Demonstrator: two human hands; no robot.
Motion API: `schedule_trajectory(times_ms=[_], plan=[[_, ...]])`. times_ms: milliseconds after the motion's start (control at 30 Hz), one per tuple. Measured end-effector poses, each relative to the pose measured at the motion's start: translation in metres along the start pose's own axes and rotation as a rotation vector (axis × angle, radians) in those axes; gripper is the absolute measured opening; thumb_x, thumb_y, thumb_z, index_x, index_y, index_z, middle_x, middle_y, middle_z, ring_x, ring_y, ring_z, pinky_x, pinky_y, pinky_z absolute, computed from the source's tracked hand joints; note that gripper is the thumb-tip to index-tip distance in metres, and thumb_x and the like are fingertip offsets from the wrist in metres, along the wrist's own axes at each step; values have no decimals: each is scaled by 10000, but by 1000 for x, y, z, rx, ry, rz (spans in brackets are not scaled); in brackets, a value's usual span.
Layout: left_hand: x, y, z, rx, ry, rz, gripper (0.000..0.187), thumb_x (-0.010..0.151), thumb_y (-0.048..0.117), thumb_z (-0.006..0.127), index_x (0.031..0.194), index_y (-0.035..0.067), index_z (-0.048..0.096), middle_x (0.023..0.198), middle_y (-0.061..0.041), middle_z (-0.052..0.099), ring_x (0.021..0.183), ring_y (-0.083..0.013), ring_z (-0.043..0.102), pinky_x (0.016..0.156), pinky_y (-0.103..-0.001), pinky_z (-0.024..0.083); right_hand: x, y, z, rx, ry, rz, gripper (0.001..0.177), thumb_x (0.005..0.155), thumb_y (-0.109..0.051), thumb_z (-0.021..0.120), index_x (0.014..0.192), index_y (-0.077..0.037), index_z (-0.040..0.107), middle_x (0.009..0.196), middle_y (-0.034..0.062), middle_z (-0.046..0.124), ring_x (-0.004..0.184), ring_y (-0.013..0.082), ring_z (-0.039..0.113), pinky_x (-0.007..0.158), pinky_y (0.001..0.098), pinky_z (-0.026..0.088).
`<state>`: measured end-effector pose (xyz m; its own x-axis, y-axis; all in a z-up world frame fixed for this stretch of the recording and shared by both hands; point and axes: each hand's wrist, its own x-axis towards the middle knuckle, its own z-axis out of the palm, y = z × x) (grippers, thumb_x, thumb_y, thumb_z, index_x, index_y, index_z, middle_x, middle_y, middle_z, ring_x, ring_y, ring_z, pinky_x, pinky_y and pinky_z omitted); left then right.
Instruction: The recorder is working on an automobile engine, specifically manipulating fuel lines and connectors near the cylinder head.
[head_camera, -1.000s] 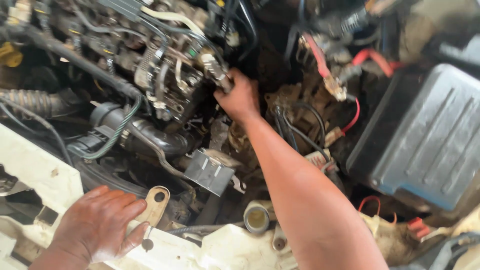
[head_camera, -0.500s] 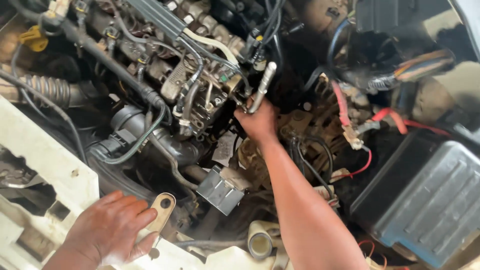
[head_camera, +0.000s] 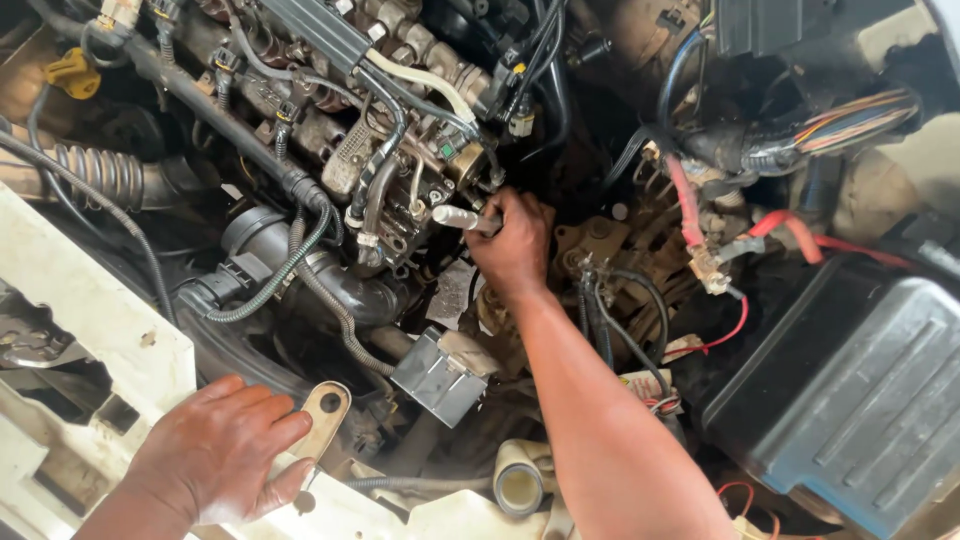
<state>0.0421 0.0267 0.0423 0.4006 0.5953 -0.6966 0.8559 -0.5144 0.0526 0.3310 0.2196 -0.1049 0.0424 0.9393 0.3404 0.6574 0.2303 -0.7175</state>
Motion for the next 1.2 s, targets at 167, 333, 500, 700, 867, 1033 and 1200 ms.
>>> schedule_trajectory(times_ms=[167,333,500,700,867,1033,1200], plan=[[-2,9,-30,-43,55,6,438,853,564,542,1018,177,665,972,-72,647,967,-307,628,878,-437,454,2,-3,-6,69,-58,-18,345,661,-147,880,785,-107,560,742,66,590,779,308,588,828,439,439],[-5,9,-29,-50,119,28,410,838,545,574,974,171,672,929,-78,648,924,-319,634,839,-440,462,0,-2,0,37,-13,-67,292,696,-100,838,798,-109,565,761,64,601,811,307,595,835,434,433],[-4,1,-4,-4,165,45,421,913,604,565,927,195,663,867,-32,643,899,-264,643,903,-432,475,-1,-3,0,21,-20,-13,273,680,-86,815,795,-108,568,783,72,605,815,307,593,830,432,432],[-3,-5,22,-28,261,61,415,870,601,600,909,196,681,857,-26,651,893,-264,649,890,-442,475,-3,-13,-8,-237,-35,-195,229,735,-95,816,791,-151,601,828,28,637,937,278,594,925,500,343],[-2,-5,17,0,121,22,463,897,638,563,975,195,674,927,-42,658,935,-279,639,945,-451,455,1,-19,-7,-178,-141,-27,195,696,-117,788,797,-148,623,860,60,646,961,293,583,931,443,354],[-2,-3,12,-8,145,28,455,905,626,549,970,192,672,913,-37,657,947,-265,644,948,-444,456,5,-3,4,-33,-116,228,270,661,-114,852,832,-105,644,840,83,681,983,324,556,946,493,398],[-5,6,-12,-60,211,32,418,806,539,592,972,170,700,919,-72,663,929,-309,646,860,-440,453,30,29,12,297,-331,664,352,719,-223,881,826,-56,591,748,48,673,699,205,656,690,398,574]])
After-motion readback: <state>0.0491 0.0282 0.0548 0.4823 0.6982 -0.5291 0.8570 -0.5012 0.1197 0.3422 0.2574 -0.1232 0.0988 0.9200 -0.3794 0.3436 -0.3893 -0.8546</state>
